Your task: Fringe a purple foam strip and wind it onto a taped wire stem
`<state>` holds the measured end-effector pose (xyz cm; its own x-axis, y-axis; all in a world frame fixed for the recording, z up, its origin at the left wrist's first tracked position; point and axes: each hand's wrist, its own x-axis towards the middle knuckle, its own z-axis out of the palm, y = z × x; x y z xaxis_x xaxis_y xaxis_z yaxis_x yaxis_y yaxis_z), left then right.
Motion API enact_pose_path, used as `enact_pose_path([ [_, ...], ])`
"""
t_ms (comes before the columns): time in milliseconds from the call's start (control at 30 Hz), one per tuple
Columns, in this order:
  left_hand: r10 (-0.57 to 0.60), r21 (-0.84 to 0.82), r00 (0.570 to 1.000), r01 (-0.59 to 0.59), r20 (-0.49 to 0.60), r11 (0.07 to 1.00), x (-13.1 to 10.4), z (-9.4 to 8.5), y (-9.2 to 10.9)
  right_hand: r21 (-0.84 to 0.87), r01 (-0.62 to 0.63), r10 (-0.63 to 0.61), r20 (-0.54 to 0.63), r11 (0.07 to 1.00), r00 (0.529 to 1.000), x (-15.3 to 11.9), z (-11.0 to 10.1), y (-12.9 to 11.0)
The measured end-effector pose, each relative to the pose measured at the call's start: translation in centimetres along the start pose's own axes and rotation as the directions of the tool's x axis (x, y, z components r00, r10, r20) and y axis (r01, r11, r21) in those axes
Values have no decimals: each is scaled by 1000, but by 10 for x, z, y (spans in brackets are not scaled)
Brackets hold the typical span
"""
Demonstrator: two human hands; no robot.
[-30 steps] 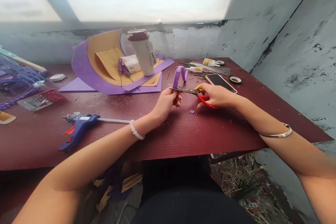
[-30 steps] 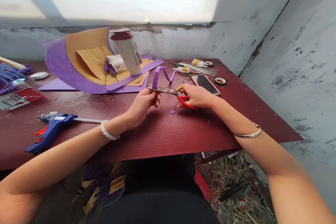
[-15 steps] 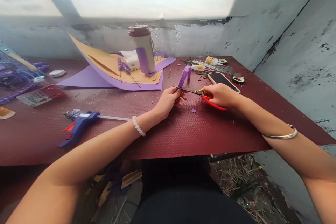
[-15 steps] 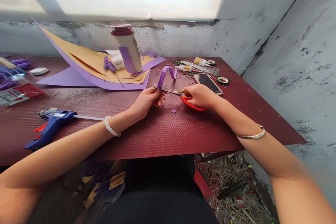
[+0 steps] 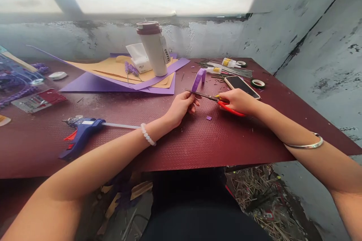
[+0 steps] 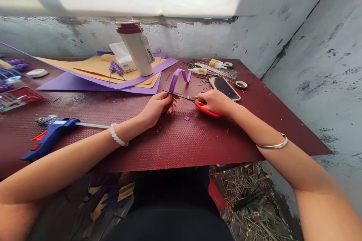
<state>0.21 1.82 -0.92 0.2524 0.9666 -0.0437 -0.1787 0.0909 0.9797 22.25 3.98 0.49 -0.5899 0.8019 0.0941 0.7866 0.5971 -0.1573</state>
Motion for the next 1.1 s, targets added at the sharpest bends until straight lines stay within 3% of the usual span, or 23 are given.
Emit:
enact_pose_path([
  [433, -9, -4, 997, 9, 82, 1000, 1, -2, 1, 118, 46, -55, 74, 992, 996, 1, -8, 3],
  [600, -33, 53, 998, 30, 44, 998, 0, 1, 1, 46, -16, 11, 99, 999, 995, -1, -8, 1],
  [867, -24, 35, 1000, 24, -9, 999, 1, 2, 1, -8, -14, 13, -17, 1000, 1000, -4, -9, 2],
  [1100, 17, 26, 1000, -17, -13, 1000, 2, 0, -1, 3, -109, 109, 33, 994, 994, -5, -9, 0],
])
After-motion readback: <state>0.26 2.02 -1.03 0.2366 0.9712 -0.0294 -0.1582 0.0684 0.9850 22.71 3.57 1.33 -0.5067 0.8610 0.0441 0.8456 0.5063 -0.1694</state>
